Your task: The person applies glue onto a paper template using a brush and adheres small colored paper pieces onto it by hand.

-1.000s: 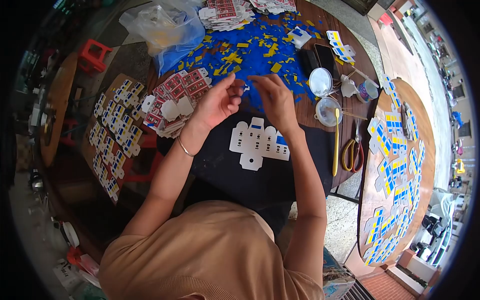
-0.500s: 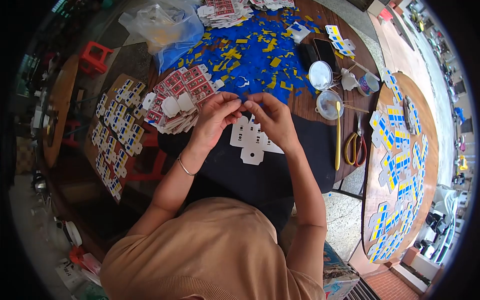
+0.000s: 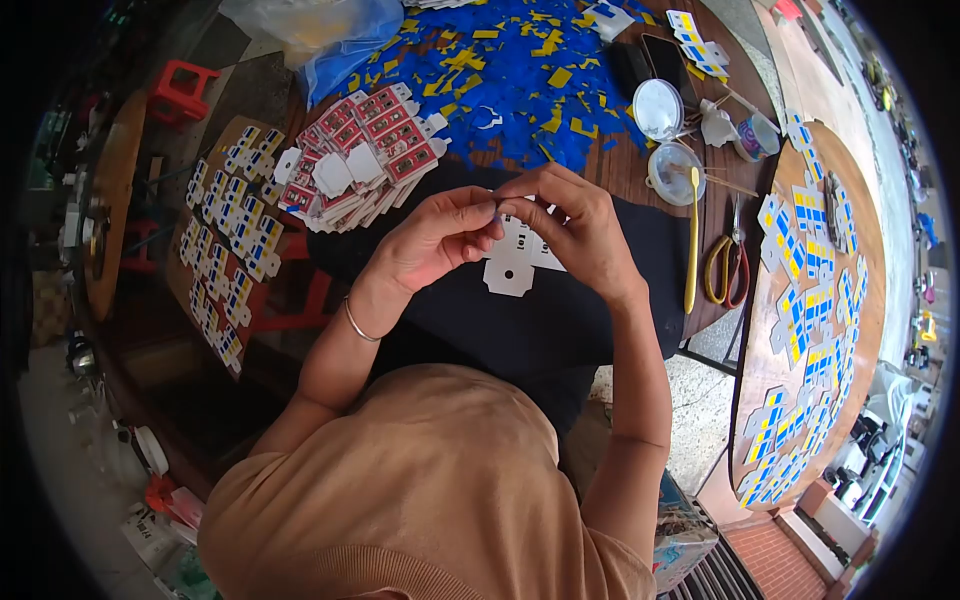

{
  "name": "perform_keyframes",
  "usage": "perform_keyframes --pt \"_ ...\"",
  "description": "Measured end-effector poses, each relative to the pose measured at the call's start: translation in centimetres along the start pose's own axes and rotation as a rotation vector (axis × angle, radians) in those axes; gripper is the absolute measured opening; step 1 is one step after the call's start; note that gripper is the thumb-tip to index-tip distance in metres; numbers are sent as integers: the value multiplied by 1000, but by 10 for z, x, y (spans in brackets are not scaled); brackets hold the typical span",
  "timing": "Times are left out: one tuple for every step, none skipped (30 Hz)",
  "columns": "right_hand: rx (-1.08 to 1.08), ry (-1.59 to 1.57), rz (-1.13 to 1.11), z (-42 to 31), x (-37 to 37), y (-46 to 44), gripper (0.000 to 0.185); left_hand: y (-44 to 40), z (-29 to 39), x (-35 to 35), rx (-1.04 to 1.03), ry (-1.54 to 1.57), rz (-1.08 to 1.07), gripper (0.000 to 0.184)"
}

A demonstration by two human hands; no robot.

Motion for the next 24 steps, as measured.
perform_keyframes --pt "-74 -2 9 1 1 0 14 0 -1 1 -9 -3 9 17" --pt "-147 -3 17 3 2 1 15 2 4 3 -35 -138 70 17" --pt "-177 -70 15 7 2 3 16 4 10 2 -60 -274 131 16" --pt "-208 -136 12 10 2 4 17 7 15 1 -85 -409 192 16" --pt "-236 -201 10 14 2 6 18 6 15 0 -110 -435 181 16" --pt "-101 -101 -24 6 3 2 17 6 14 0 -137 -462 170 16" --pt "-113 -67 -40 7 2 2 16 6 14 -1 -162 -489 159 16" --pt "-125 -34 -57 9 1 3 15 5 13 -3 -160 -522 162 17" --pt "-138 -1 -73 10 1 5 13 5 11 -5 -158 -554 165 18" --pt "-164 -27 -75 12 1 7 12 4 10 -6 -156 -586 166 18" --pt "-188 -54 -77 15 1 9 11 3 6 -6 -119 -499 158 19" --pt "-212 -81 -79 17 1 11 10 2 4 -7 -81 -414 150 19" --pt "-168 -76 -74 15 2 11 10 3 1 -7 -43 -328 143 19" --pt "-123 -71 -68 13 2 11 10 2 -4 -8 -9 -238 86 19" --pt "-78 -65 -62 11 3 12 10 2 -8 -10 25 -148 28 19" --pt "-53 -66 -71 11 2 13 10 1 -12 -13 59 -59 -30 19" --pt "-27 -66 -79 12 2 13 10 0 -16 -12 65 -33 -46 17" --pt "-1 -66 -89 10 1 13 11 0 -22 -9 70 -7 -61 16" --pt "-88 -159 -70 15 1 16 12 -1 -26 -8 74 19 -75 15" --pt "-174 -252 -52 15 1 18 13 0 -25 -6 60 -14 -30 14" --pt "-261 -346 -34 18 -1 21 14 1 -23 -6 46 -47 16 13" --pt "-267 -318 -25 20 1 21 14 2 -21 -5 33 -80 62 13" --pt "-275 -290 -16 24 3 23 15 2 -18 -5 14 -146 93 13" --pt "-285 -262 -7 27 6 25 16 2 -16 -5 -5 -211 124 12"
Point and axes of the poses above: each hand's wrist, its own y-axis away from the middle knuckle, its own x-axis out of the back of the hand, z = x × y, the point moved 8 cm from there along -y, towards the middle knuckle, and after that the axes turned 13 degrees about -z, right-handed, at the moved point
